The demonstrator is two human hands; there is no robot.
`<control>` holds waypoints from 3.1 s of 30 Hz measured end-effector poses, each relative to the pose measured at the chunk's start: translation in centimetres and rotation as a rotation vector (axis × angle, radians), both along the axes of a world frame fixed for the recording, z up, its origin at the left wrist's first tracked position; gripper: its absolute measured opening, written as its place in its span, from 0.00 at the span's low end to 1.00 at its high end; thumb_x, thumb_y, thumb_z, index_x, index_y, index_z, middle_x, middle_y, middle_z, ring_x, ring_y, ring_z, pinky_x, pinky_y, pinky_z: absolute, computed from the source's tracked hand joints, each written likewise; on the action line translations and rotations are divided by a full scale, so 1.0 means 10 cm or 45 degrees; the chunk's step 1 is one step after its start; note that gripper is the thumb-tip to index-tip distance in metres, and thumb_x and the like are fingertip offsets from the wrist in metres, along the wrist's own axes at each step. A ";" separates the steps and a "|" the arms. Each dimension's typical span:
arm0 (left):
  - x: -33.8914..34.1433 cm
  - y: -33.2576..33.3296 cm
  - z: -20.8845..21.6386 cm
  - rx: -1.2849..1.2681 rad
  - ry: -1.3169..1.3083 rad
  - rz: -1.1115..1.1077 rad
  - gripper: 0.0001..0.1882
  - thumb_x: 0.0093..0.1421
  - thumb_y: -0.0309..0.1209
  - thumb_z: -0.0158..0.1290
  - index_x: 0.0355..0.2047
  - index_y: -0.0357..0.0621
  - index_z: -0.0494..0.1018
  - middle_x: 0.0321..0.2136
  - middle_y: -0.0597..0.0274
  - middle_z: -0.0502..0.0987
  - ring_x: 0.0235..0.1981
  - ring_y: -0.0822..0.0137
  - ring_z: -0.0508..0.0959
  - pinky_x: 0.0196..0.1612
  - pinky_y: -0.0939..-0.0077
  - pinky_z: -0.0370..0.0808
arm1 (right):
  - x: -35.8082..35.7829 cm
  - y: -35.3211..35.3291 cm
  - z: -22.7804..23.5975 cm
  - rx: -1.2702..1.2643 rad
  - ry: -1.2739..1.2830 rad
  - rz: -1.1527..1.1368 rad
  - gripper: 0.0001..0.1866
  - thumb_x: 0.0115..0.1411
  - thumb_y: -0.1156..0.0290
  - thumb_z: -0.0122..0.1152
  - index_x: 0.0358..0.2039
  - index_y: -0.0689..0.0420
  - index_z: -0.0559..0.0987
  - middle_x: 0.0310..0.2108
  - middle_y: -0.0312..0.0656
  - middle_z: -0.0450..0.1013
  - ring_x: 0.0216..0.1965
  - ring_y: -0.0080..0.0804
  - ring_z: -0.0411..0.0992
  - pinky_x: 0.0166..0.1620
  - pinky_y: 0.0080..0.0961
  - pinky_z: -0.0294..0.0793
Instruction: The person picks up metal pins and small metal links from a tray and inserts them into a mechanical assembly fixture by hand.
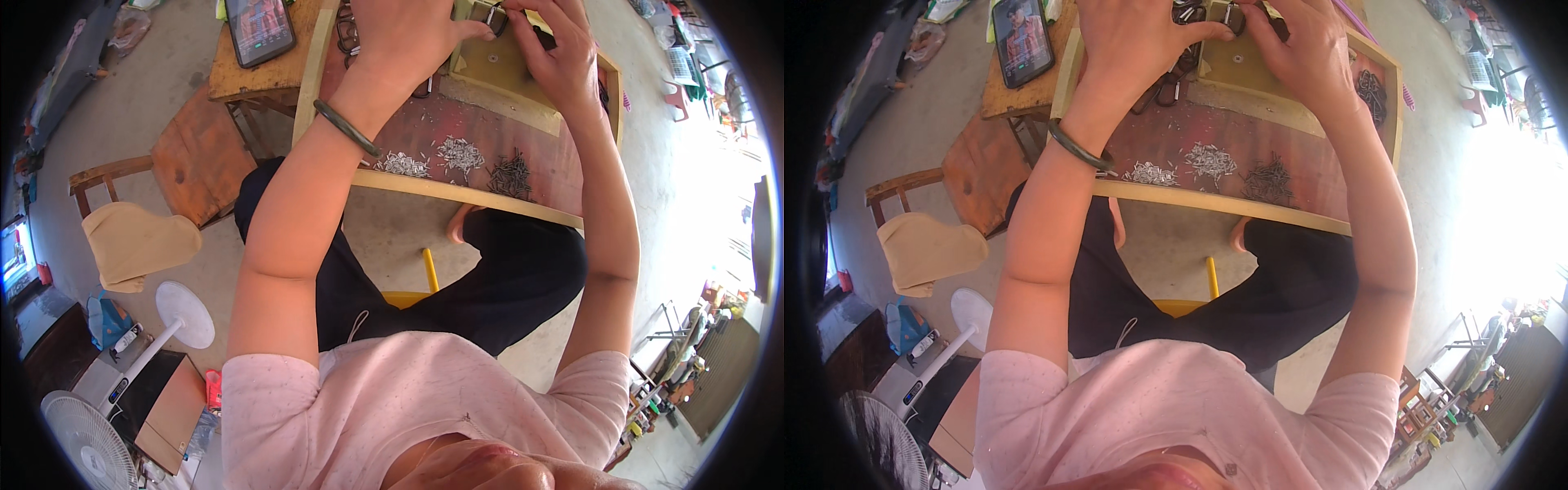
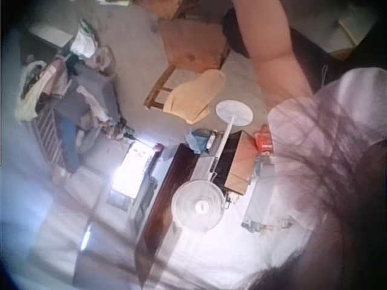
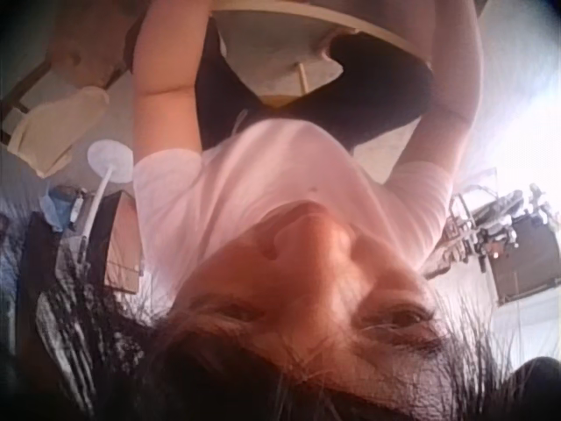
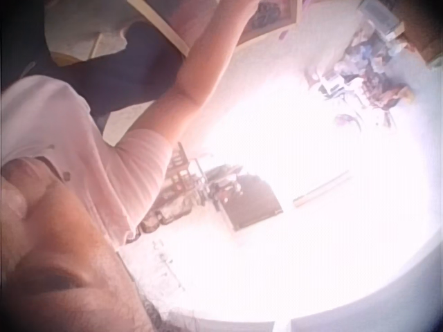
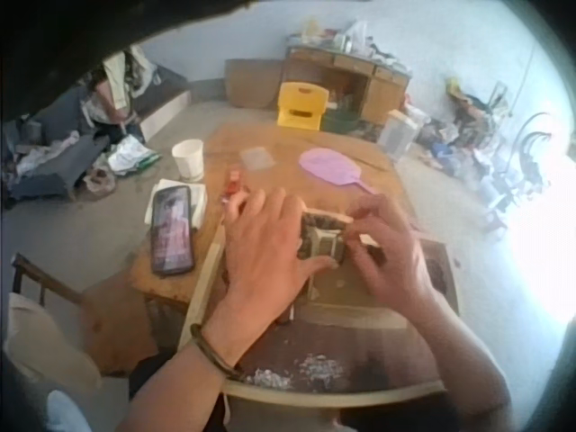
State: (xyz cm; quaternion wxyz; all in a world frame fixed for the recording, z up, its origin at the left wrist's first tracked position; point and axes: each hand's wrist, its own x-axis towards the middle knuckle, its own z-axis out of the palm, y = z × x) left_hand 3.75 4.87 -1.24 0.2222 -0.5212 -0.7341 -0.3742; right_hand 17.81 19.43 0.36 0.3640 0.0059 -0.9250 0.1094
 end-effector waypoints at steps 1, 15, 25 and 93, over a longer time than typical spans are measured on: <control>0.00 0.00 0.00 -0.003 0.005 -0.001 0.30 0.39 0.40 0.77 0.37 0.43 0.72 0.37 0.54 0.74 0.48 0.53 0.73 0.59 0.54 0.61 | -0.02 0.00 -0.02 0.074 0.031 -0.032 0.09 0.56 0.84 0.65 0.36 0.59 0.77 0.44 0.49 0.73 0.44 0.48 0.76 0.47 0.35 0.75; -0.02 -0.02 -0.01 0.026 0.030 -0.028 0.30 0.39 0.39 0.77 0.39 0.42 0.73 0.38 0.55 0.75 0.49 0.55 0.73 0.60 0.54 0.60 | -0.09 -0.02 -0.07 0.114 0.023 -0.025 0.09 0.54 0.84 0.64 0.36 0.59 0.80 0.50 0.50 0.72 0.42 0.44 0.76 0.42 0.35 0.77; -0.01 -0.01 -0.01 0.040 0.051 -0.022 0.30 0.40 0.38 0.76 0.40 0.42 0.74 0.38 0.55 0.76 0.49 0.55 0.73 0.60 0.55 0.61 | -0.10 -0.04 -0.04 0.192 0.017 -0.047 0.08 0.54 0.83 0.63 0.34 0.59 0.81 0.48 0.51 0.73 0.43 0.48 0.76 0.44 0.39 0.77; -0.26 -0.70 0.04 0.697 -0.618 -0.180 0.11 0.63 0.33 0.65 0.36 0.38 0.78 0.31 0.64 0.81 0.33 0.75 0.76 0.40 0.78 0.73 | -0.32 -1.49 -0.31 0.115 -1.063 0.196 0.08 0.55 0.67 0.65 0.32 0.57 0.84 0.30 0.44 0.80 0.36 0.44 0.82 0.38 0.40 0.80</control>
